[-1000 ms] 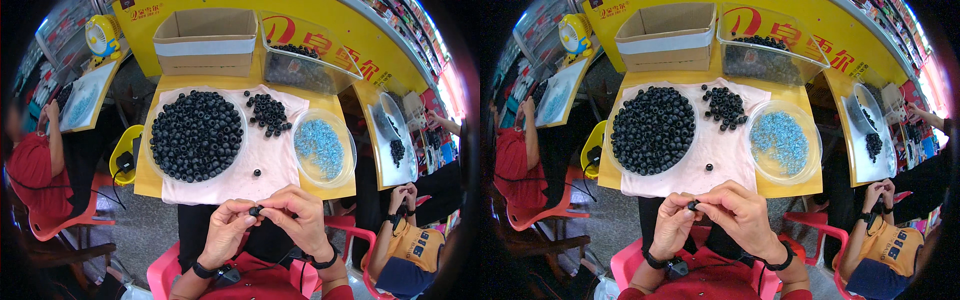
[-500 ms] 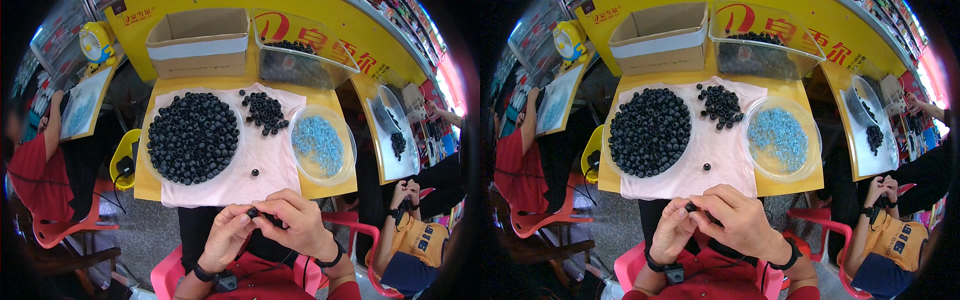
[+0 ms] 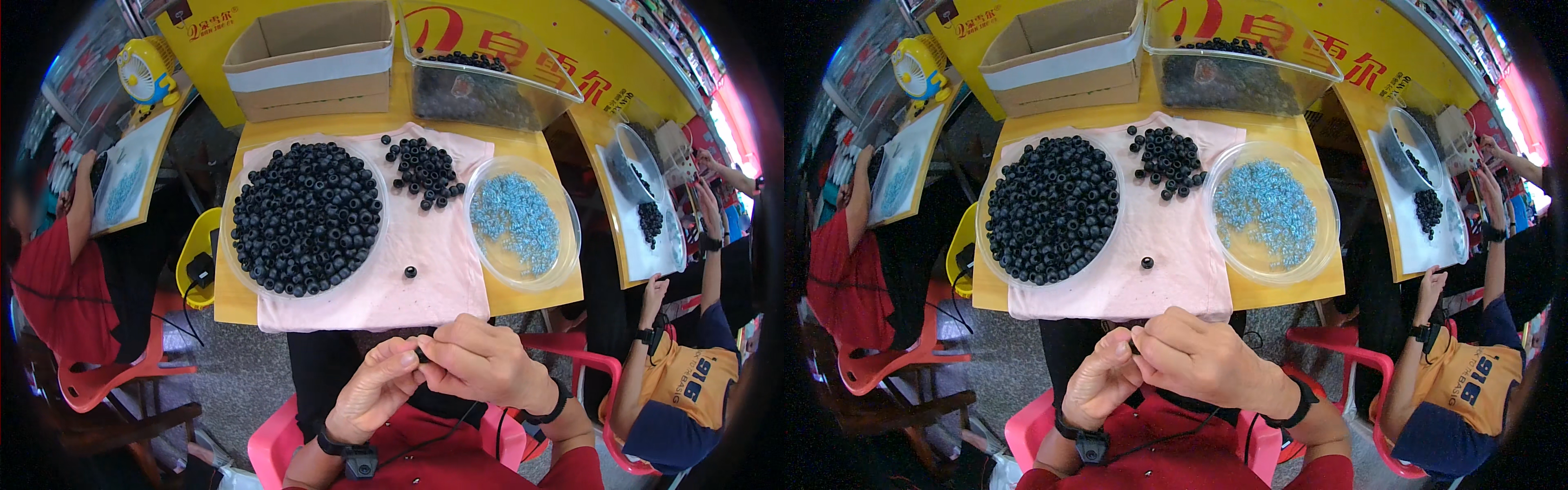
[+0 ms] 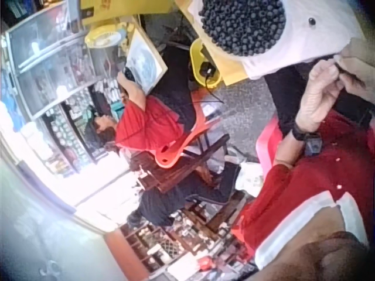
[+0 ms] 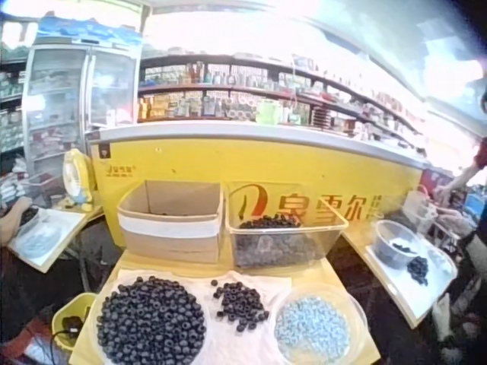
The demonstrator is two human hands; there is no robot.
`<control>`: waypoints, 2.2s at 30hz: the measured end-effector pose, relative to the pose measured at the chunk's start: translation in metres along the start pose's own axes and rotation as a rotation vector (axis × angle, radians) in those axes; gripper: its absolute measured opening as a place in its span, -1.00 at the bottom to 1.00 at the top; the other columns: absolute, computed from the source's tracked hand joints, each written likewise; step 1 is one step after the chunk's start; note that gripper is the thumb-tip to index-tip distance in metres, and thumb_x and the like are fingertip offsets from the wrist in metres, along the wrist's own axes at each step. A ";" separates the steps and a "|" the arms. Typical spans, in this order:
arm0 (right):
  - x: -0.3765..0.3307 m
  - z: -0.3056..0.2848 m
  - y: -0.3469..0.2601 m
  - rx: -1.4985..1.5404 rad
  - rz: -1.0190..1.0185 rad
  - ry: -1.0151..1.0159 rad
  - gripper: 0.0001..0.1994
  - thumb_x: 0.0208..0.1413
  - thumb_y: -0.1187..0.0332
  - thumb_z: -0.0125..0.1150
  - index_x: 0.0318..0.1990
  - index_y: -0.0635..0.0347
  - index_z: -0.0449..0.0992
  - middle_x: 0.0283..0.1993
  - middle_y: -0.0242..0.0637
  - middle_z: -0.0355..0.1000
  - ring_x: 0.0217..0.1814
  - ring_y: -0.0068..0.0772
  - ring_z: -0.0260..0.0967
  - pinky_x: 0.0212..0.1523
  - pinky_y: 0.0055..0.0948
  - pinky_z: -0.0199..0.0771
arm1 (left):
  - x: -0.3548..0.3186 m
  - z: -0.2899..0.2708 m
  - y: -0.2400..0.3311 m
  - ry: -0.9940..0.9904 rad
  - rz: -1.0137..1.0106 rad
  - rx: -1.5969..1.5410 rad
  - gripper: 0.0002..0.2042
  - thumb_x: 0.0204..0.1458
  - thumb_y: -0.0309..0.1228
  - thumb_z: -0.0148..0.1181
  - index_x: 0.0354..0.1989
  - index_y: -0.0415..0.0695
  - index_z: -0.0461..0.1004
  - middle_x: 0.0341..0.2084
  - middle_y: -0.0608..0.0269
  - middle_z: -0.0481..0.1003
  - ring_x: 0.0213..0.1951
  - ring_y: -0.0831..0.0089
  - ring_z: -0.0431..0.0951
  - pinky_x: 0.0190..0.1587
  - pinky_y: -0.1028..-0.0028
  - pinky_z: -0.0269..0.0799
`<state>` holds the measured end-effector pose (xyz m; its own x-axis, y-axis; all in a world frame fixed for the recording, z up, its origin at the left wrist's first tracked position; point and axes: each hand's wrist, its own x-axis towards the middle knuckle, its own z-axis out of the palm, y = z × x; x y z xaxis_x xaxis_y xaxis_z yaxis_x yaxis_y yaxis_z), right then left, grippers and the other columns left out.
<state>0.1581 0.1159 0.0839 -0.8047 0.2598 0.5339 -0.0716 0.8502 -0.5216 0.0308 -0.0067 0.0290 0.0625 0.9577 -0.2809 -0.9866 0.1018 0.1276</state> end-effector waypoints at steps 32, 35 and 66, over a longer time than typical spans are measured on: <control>0.134 -0.143 0.164 -0.621 0.477 0.282 -0.66 0.13 0.15 0.07 -0.32 0.31 0.56 -0.38 0.03 0.48 -0.28 0.04 0.46 -0.24 -0.17 0.43 | 0.075 0.012 0.027 0.194 0.829 2.062 -0.69 -0.01 -0.59 0.15 -0.03 -0.31 0.43 -0.08 -0.04 0.42 -0.11 0.07 0.41 -0.04 0.28 0.38; 0.113 -0.133 0.115 -0.483 0.547 0.225 -0.73 0.10 0.25 0.12 -0.38 0.32 0.55 -0.38 0.00 0.48 -0.31 0.01 0.45 -0.28 -0.20 0.42 | 0.077 0.008 0.027 0.190 0.842 2.085 -0.70 -0.01 -0.59 0.13 -0.06 -0.34 0.43 -0.10 -0.06 0.42 -0.12 0.05 0.41 -0.04 0.29 0.38; -0.039 -0.052 0.101 -0.386 0.557 0.049 -0.90 -0.06 0.48 0.21 -0.36 0.20 0.44 -0.37 -0.22 0.37 -0.39 -0.15 0.41 -0.40 -0.33 0.41 | 0.028 0.006 0.005 0.187 0.371 0.783 -0.78 0.10 -0.61 0.10 -0.07 -0.34 0.44 -0.24 0.11 0.51 -0.23 0.42 0.56 -0.13 0.49 0.52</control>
<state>0.2130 0.2156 0.0455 -0.6322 0.7192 0.2881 0.5689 0.6834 -0.4575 0.0283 0.0219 0.0280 -0.3341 0.9130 -0.2340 -0.5480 0.0138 0.8363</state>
